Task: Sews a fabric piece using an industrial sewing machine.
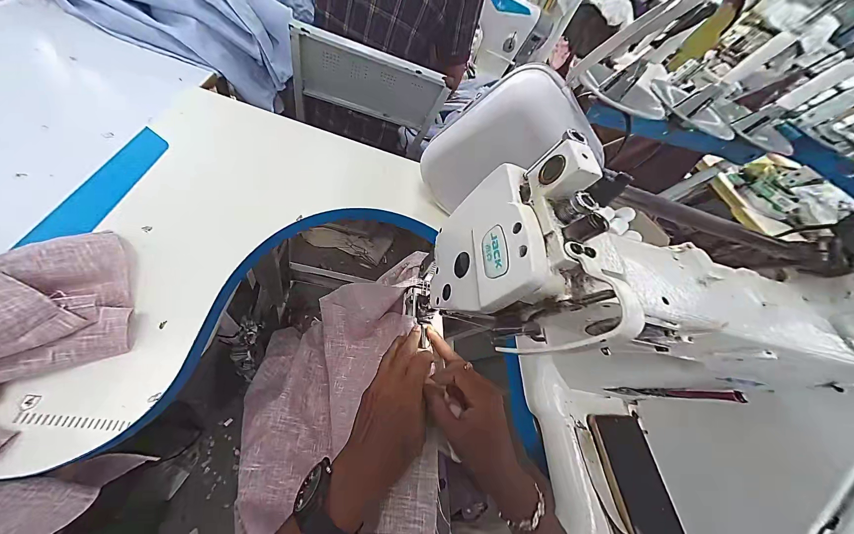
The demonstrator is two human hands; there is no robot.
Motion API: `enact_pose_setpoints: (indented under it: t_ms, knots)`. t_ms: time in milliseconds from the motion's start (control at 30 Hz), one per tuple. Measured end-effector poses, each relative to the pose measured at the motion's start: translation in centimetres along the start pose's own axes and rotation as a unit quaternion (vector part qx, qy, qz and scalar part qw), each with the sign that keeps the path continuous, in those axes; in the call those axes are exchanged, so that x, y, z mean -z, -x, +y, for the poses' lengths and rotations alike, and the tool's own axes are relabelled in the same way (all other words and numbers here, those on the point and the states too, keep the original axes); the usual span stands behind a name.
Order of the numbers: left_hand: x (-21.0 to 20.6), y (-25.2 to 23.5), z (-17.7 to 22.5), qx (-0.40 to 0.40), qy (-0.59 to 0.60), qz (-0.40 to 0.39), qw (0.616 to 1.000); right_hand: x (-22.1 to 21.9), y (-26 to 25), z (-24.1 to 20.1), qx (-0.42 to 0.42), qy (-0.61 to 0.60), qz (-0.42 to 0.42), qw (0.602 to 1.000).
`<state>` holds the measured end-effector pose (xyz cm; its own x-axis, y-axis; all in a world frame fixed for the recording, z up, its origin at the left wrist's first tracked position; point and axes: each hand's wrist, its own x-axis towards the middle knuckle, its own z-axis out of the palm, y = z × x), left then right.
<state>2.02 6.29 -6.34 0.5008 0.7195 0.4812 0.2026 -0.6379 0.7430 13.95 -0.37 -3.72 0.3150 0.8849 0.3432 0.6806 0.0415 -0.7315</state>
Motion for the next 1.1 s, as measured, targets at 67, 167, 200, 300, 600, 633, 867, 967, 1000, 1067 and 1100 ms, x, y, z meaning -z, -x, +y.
enact_pose_setpoints:
  t_ms: [67,167,200,300,600,633,867,967,1000,1067,1100]
  knots:
    - [-0.3,-0.1,0.0,0.008,0.004,0.004,1.0,-0.6,0.4,-0.8,0.042,0.101,0.035,0.993]
    - [-0.4,-0.6,-0.3,0.017,0.012,0.012,1.0,-2.0,0.5,-1.9,0.071,0.193,0.097,0.974]
    - [-0.6,-1.1,-0.4,0.014,0.006,0.02,1.0,-2.2,0.0,-1.8,0.078,0.212,0.109,0.968]
    - [-0.5,-1.6,-0.5,0.018,-0.006,0.016,1.0,-1.0,0.3,-2.3,0.074,0.258,0.08,0.96]
    - [6.2,6.0,5.1,0.199,0.093,-0.157,0.963,10.0,6.6,-5.9,0.153,0.504,-0.038,0.849]
    - [5.5,6.5,4.8,0.171,0.114,-0.119,0.971,8.9,6.5,-7.6,0.154,0.498,-0.057,0.851]
    - [4.3,5.9,0.1,0.18,0.352,-0.134,0.909,0.3,6.9,-10.2,-0.02,0.257,-0.151,0.954]
    - [3.0,5.1,-0.3,0.188,0.341,-0.096,0.916,0.0,5.6,-10.0,-0.044,0.296,-0.148,0.943]
    - [2.6,4.8,-0.4,0.185,0.332,-0.085,0.921,-0.1,5.1,-10.1,-0.051,0.306,-0.147,0.939]
    - [1.9,3.7,-0.9,0.179,0.333,-0.069,0.923,-0.3,3.9,-9.9,-0.069,0.299,-0.148,0.94]
    - [1.5,3.1,-1.1,0.18,0.34,-0.064,0.921,-0.2,3.5,-9.4,-0.08,0.279,-0.147,0.946]
